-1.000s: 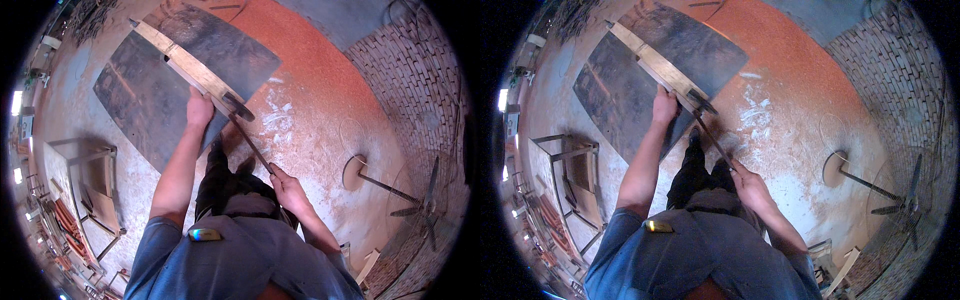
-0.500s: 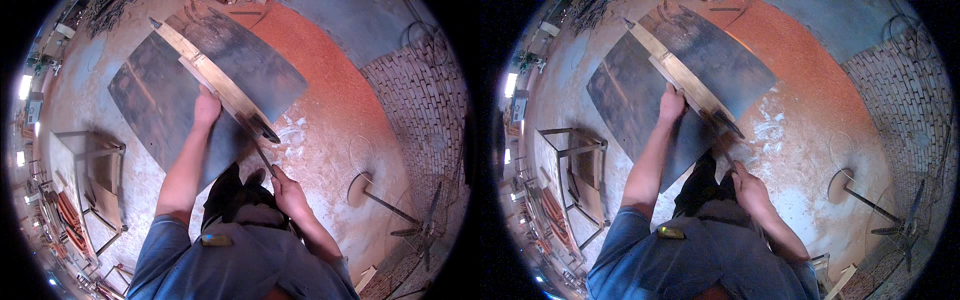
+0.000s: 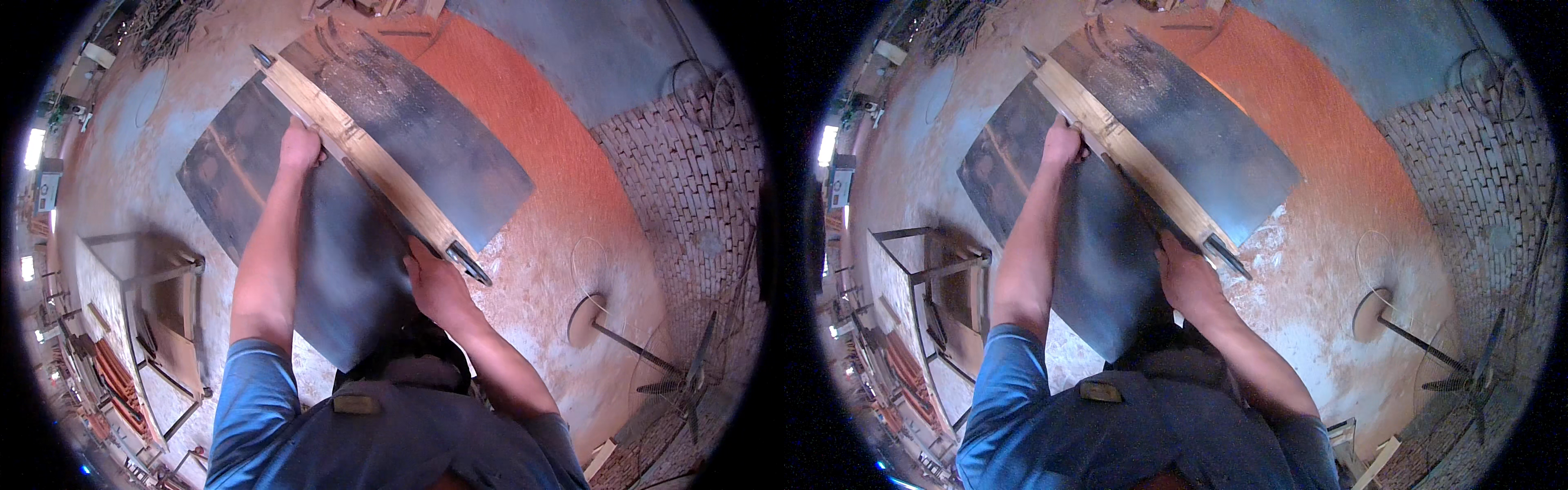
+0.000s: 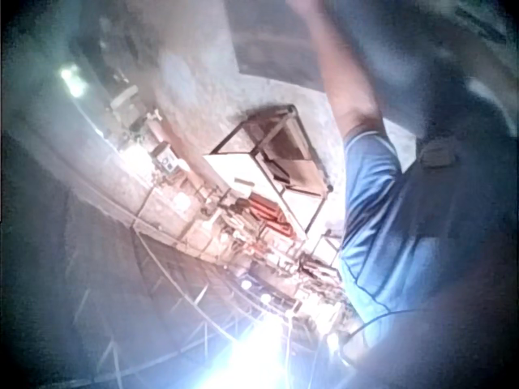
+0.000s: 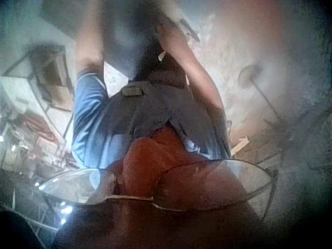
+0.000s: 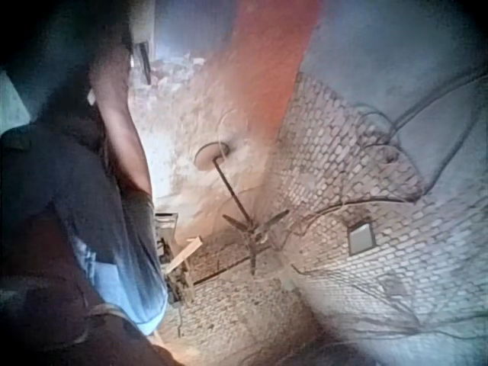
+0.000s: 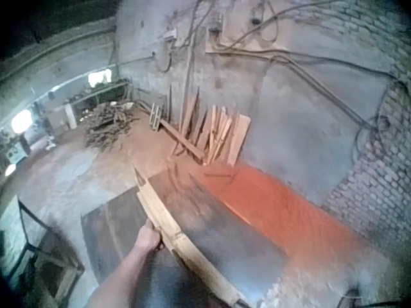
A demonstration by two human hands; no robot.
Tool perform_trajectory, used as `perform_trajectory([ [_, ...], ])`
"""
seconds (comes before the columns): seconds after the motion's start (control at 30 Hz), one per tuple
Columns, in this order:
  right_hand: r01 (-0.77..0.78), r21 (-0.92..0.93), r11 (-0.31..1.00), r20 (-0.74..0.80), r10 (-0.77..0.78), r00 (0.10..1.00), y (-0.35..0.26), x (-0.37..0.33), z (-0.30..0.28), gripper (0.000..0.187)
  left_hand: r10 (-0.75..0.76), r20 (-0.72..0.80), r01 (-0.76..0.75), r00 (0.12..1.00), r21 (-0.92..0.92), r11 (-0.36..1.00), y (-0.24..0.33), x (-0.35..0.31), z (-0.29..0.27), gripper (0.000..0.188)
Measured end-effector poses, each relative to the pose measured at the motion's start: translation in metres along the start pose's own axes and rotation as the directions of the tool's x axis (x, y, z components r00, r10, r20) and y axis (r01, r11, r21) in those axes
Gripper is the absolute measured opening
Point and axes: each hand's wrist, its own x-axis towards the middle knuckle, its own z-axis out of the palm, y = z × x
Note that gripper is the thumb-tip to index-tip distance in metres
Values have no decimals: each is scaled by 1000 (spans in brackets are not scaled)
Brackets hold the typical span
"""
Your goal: The person removes a clamp from a wooden frame and walks to a workbench. They pick up a small wooden stick and use a hammer to repeatedly tap and shape the stick on a metal surface.
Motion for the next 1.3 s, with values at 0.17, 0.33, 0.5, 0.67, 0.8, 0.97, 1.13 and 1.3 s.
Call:
perform_trajectory([
  [0.17, 15, -35, 999, 23, -14, 1000, -27, 56, 15, 36, -17, 3, 17, 1000, -106, 994, 0, 50, -29, 31],
  [0.33, 62, -41, 997, 38, -60, 997, -43, 82, 17, 35, -62, 9, 63, 998, -77, 995, 3, 67, -46, 37],
  [0.5, 82, 55, 995, 82, -86, 993, -23, 16, -7, 40, -113, 66, 130, 991, -421, 898, -26, 25, -59, 38],
  [0.67, -75, 248, 966, -29, 84, 996, 71, -100, -16, 42, 42, 214, 128, 976, -718, 685, -21, -138, 2, 39],
  [0.8, -201, 383, 902, -5, 220, 976, 114, -164, -34, 42, 2, 199, 124, 980, -614, 779, -33, -233, 80, 49],
  [0.97, -191, 387, 902, -83, 241, 967, 149, -217, -45, 41, 131, 58, -139, 990, 152, 979, -5, -246, 124, 42],
  [1.13, -163, 291, 943, -20, 176, 984, 158, -233, -45, 40, 89, 68, -105, 994, 307, 946, -6, -223, 123, 40],
  [1.3, -73, 219, 973, -15, 79, 997, 159, -220, -36, 41, 101, -11, -96, 995, 214, 972, -2, -228, 130, 39],
])
